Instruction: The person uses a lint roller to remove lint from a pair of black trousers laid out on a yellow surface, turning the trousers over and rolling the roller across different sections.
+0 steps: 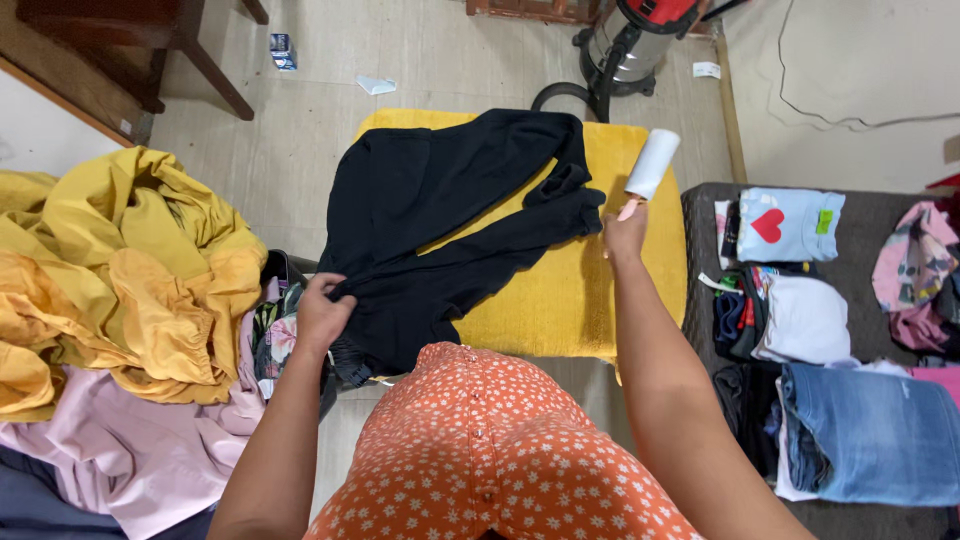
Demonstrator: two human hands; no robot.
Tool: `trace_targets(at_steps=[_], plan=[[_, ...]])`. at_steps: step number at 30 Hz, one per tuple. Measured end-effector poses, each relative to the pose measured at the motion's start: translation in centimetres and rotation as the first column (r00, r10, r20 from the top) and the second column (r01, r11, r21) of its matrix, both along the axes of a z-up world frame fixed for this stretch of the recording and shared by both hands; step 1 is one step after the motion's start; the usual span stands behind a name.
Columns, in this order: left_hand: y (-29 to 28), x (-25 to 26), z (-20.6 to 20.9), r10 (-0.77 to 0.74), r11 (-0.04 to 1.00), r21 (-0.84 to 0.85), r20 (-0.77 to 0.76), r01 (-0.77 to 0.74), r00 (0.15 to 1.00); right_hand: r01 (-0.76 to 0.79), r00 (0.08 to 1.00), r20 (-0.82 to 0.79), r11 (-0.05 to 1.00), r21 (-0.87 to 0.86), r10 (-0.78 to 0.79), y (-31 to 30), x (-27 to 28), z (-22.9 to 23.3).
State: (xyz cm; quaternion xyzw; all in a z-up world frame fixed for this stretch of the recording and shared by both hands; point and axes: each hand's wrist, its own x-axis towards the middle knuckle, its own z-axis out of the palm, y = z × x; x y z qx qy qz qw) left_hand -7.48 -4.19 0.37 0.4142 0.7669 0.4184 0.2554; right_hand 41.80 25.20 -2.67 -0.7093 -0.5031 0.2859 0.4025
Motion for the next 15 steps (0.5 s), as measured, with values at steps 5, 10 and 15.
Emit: trace_targets(at_steps=[5,10,15], plan=[[1.2,2.2,5.9,-0.127,0.973,-0.217,-0.213,0.08,0.969,-0.028,0.997,-0.076,0.994,-0.107,0.02,0.8,-0.7,-3.0],[1.6,0.7,7.5,-0.272,0.909,-0.33,-0.007,0.254,0.962,0.046,0.999,-0.021,0.999,0.024,-0.046,-1.9,7.5,1.5],[5.6,2.3,7.4,-0.435,0.853,-0.206,0.23,0.48,0.871,-0.003,0.999,0.054,0.988,0.155,-0.005,-1.1,16.3,9.5]])
